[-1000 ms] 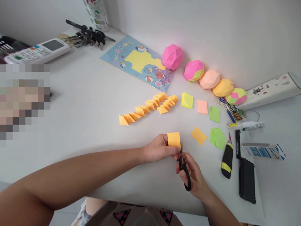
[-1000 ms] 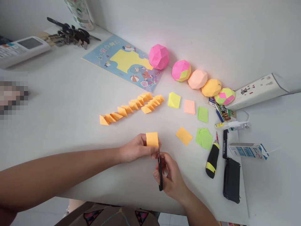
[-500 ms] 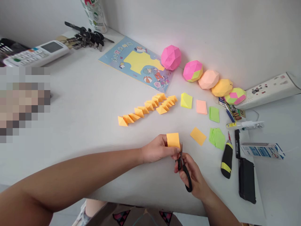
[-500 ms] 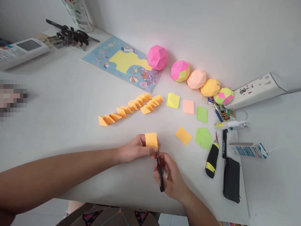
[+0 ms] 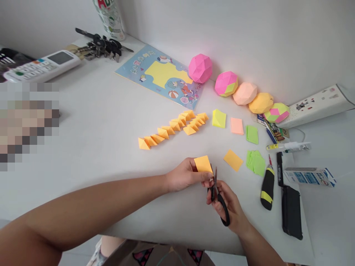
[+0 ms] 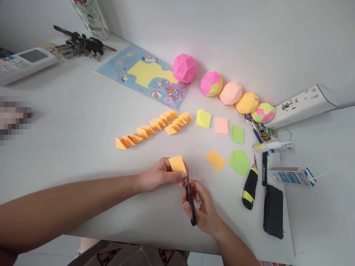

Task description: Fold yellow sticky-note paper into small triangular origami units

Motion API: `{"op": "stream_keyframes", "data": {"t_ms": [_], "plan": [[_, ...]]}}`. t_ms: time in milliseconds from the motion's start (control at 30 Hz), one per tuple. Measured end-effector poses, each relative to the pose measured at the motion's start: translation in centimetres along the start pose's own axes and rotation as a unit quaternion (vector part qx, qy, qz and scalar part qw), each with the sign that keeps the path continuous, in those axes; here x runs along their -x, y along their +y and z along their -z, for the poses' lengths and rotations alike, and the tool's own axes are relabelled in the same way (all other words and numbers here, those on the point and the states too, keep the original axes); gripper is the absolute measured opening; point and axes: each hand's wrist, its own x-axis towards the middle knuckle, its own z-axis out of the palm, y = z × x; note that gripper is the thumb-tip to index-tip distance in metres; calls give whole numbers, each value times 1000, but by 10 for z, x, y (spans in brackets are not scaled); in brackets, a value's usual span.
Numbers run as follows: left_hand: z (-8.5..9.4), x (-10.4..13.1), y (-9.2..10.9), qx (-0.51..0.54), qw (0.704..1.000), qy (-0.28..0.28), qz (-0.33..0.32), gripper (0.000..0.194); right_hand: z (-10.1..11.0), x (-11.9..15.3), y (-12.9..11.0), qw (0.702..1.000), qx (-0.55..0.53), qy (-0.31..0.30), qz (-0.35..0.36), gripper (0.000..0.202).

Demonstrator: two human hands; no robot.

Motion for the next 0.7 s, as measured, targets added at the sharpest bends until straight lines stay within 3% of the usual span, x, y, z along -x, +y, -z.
{"op": "stream_keyframes", "data": {"t_ms": [100,200,300,367,500,600,700], "plan": [[0,-1,1,-7,1000,27,6,22,6,0,-2,996,13,68,52,40],[0,-1,0,-21,999,32,6,23,22,-3,-4,969,96,220,65,44],[1,-1,-2,-37,999,27,0,23,44,-7,-2,889,204,404,62,51],[2,-1,-4,-47,999,23,-6,22,59,-10,1,825,286,485,47,48],[3,-1,-8,-70,997,30,-3,20,83,-11,9,722,431,538,58,39],[2,0,-10,-74,996,47,8,27,100,-5,9,668,482,562,71,33],[0,0,-10,-70,996,50,11,38,118,9,7,618,512,596,21,35]]}}
